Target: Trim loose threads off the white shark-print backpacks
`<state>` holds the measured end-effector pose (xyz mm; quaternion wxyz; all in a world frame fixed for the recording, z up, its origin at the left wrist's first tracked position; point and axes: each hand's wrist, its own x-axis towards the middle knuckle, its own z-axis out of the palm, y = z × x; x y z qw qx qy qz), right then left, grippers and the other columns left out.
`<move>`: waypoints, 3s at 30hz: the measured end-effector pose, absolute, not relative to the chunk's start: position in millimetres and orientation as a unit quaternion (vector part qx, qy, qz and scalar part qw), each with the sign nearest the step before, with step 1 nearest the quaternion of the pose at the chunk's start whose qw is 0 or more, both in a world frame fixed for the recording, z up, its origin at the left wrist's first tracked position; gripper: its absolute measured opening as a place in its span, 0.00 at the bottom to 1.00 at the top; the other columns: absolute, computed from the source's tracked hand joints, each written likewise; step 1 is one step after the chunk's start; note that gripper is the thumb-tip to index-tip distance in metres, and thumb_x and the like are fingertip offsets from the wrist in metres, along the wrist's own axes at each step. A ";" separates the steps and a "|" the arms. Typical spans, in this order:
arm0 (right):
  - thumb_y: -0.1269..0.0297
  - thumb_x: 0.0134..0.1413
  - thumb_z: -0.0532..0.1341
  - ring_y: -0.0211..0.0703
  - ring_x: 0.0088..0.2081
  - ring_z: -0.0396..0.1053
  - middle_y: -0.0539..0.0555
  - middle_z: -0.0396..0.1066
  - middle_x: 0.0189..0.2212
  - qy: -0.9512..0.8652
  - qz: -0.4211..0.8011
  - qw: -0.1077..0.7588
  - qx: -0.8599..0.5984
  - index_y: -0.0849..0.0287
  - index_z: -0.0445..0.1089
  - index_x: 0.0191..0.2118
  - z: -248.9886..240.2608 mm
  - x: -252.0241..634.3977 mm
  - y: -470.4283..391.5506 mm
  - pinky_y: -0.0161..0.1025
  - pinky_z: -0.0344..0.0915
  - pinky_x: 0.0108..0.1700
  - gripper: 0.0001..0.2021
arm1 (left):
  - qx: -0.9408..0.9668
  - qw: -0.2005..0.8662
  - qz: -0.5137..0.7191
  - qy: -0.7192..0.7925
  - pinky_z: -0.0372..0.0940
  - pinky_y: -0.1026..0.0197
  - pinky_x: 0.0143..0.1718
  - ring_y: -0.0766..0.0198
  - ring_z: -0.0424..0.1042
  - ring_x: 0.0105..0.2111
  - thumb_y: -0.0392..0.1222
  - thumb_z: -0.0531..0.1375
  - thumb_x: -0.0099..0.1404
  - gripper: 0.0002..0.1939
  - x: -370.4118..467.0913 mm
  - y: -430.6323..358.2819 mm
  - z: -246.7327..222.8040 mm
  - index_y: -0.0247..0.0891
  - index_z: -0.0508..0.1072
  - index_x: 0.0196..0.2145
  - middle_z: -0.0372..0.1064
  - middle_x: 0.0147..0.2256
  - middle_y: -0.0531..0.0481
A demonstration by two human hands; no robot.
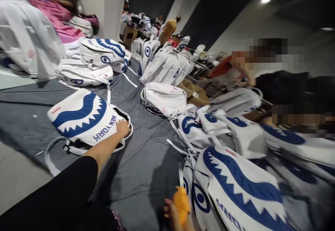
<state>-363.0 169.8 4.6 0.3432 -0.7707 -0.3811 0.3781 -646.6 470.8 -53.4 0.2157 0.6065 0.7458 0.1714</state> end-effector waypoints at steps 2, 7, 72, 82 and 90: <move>0.28 0.41 0.65 0.56 0.32 0.76 0.59 0.79 0.33 -0.333 0.386 0.381 -0.771 0.58 0.77 0.44 -10.9 -406.0 148.3 0.49 0.74 0.35 0.37 | 0.632 0.240 0.189 0.712 0.69 0.44 0.55 0.54 0.70 0.54 0.48 0.61 0.70 0.20 -656.3 472.4 -60.8 0.36 0.70 0.55 0.67 0.56 0.42; 0.29 0.41 0.64 0.55 0.30 0.73 0.55 0.74 0.24 -0.306 0.404 0.421 -0.752 0.56 0.78 0.29 -47.4 -483.8 124.2 0.46 0.69 0.33 0.30 | 0.672 0.307 0.233 0.633 0.71 0.47 0.52 0.55 0.72 0.51 0.48 0.61 0.70 0.19 -669.0 462.4 -53.9 0.35 0.71 0.54 0.69 0.53 0.43; 0.46 0.66 0.57 0.34 0.16 0.58 0.48 0.63 0.16 -0.615 0.514 -0.072 -0.594 0.59 0.68 0.30 95.5 -498.1 345.6 0.31 0.54 0.20 0.21 | 0.263 0.643 0.169 0.699 0.73 0.58 0.35 0.65 0.75 0.28 0.61 0.47 0.75 0.29 -729.0 301.6 -49.9 0.31 0.74 0.45 0.75 0.31 0.48; 0.46 0.69 0.49 0.43 0.25 0.70 0.59 0.74 0.28 -0.558 0.301 -0.192 -0.749 0.64 0.71 0.43 117.3 -382.3 336.9 0.36 0.61 0.29 0.25 | 0.829 0.301 0.117 0.456 0.41 0.31 0.68 0.36 0.33 0.73 0.52 0.62 0.66 0.44 -637.7 234.0 -23.7 0.42 0.48 0.72 0.31 0.73 0.34; 0.49 0.67 0.53 0.37 0.18 0.62 0.49 0.65 0.20 -0.515 0.410 -0.157 -0.736 0.60 0.67 0.35 113.1 -339.3 288.5 0.35 0.59 0.23 0.19 | 0.940 0.270 0.020 0.207 0.44 0.32 0.69 0.39 0.39 0.73 0.26 0.62 0.59 0.41 -614.9 189.5 -47.1 0.36 0.57 0.68 0.35 0.72 0.31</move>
